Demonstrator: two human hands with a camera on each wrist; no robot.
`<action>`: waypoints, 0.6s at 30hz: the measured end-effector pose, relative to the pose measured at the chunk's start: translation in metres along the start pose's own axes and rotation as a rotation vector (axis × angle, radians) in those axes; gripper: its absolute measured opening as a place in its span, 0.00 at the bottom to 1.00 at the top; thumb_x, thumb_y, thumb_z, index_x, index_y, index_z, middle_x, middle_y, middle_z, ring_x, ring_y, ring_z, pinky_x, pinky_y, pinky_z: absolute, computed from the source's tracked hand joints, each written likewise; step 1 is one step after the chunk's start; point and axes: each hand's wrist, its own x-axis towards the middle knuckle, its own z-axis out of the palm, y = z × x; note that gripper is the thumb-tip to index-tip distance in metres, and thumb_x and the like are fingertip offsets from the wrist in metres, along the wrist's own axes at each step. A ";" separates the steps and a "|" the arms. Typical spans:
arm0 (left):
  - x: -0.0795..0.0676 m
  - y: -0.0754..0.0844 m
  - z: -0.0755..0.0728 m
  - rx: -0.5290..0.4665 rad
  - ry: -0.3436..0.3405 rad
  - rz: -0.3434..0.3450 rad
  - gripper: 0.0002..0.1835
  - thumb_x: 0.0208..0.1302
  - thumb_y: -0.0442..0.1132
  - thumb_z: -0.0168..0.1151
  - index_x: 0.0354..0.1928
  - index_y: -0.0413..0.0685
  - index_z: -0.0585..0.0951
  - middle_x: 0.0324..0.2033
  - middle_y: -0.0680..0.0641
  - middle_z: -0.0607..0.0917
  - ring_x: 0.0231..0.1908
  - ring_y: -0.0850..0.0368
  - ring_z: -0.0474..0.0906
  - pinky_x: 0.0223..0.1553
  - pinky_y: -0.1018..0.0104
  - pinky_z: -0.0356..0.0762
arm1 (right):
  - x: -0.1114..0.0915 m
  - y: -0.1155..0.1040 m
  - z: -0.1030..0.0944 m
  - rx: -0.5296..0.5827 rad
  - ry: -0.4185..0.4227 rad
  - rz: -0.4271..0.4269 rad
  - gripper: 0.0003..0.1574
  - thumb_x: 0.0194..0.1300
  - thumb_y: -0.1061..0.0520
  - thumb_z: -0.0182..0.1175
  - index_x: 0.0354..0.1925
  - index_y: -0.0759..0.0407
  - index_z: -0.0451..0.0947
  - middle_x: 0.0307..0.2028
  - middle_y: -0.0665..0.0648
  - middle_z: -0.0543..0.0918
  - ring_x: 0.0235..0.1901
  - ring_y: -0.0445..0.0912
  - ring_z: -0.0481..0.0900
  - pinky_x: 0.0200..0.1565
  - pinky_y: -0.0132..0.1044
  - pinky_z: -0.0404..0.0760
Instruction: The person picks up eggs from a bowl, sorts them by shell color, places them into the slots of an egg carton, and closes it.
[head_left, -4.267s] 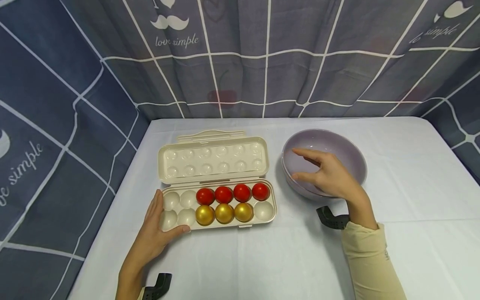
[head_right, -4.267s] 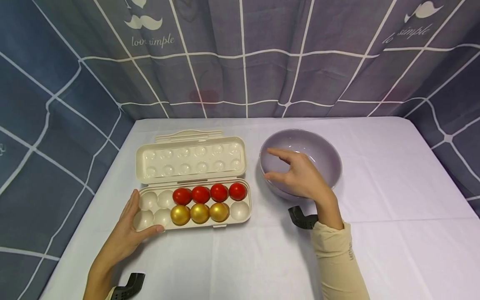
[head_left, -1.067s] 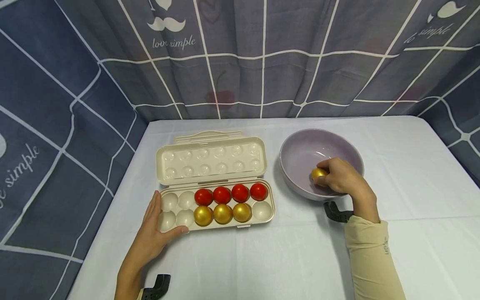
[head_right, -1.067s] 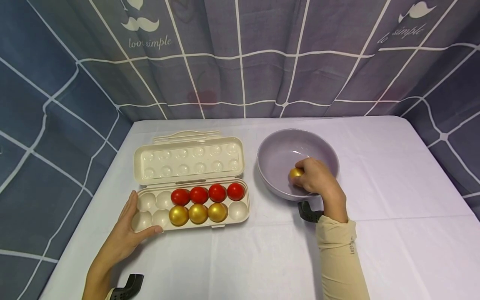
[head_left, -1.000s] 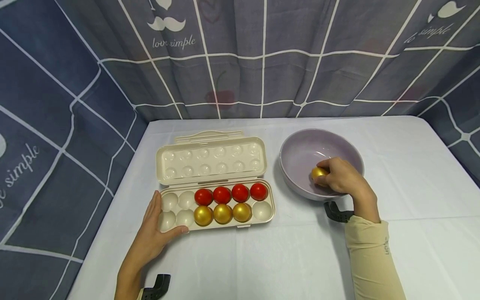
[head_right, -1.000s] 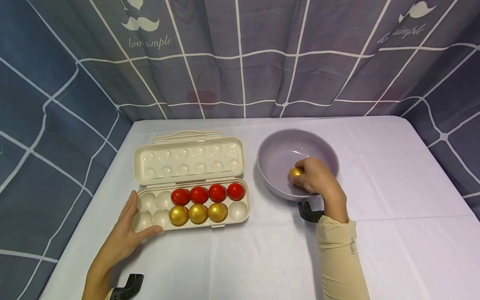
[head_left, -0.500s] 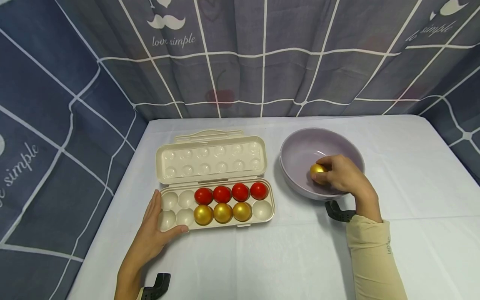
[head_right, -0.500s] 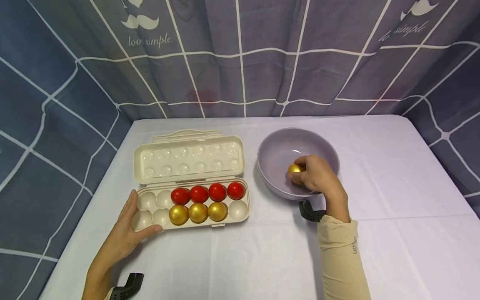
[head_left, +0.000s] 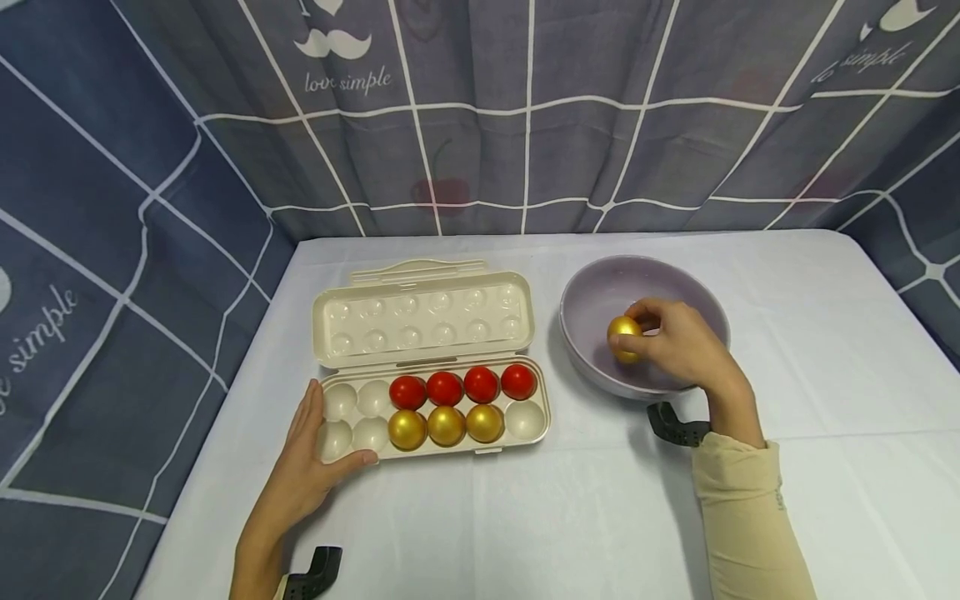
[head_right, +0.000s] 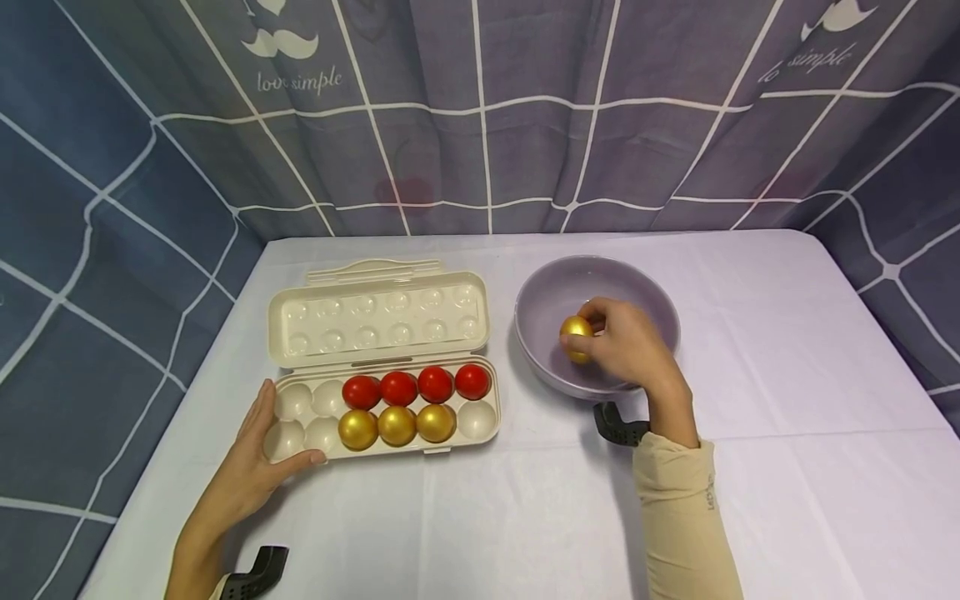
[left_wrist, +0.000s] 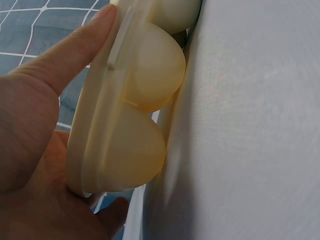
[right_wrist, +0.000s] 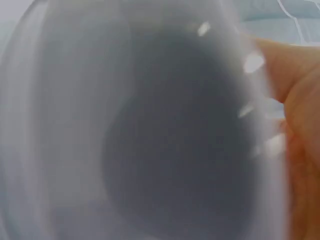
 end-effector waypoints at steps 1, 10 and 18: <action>0.000 0.000 0.000 0.001 0.000 0.001 0.65 0.52 0.50 0.77 0.77 0.37 0.39 0.76 0.36 0.38 0.75 0.37 0.32 0.68 0.33 0.36 | 0.000 -0.002 0.001 0.007 0.007 -0.010 0.18 0.60 0.51 0.70 0.42 0.62 0.80 0.39 0.59 0.85 0.44 0.53 0.82 0.45 0.42 0.74; 0.000 -0.001 0.000 -0.004 0.005 0.005 0.66 0.51 0.49 0.78 0.77 0.37 0.39 0.76 0.35 0.39 0.74 0.37 0.33 0.68 0.33 0.37 | -0.001 -0.023 0.007 0.136 0.096 -0.095 0.17 0.59 0.55 0.72 0.43 0.63 0.80 0.39 0.57 0.83 0.43 0.50 0.83 0.42 0.29 0.79; 0.000 -0.002 0.000 -0.004 0.005 0.005 0.66 0.51 0.49 0.78 0.77 0.37 0.39 0.76 0.35 0.38 0.75 0.37 0.32 0.68 0.33 0.36 | 0.000 -0.036 0.013 0.329 0.127 -0.146 0.18 0.56 0.62 0.74 0.43 0.69 0.80 0.39 0.61 0.82 0.38 0.45 0.83 0.41 0.29 0.82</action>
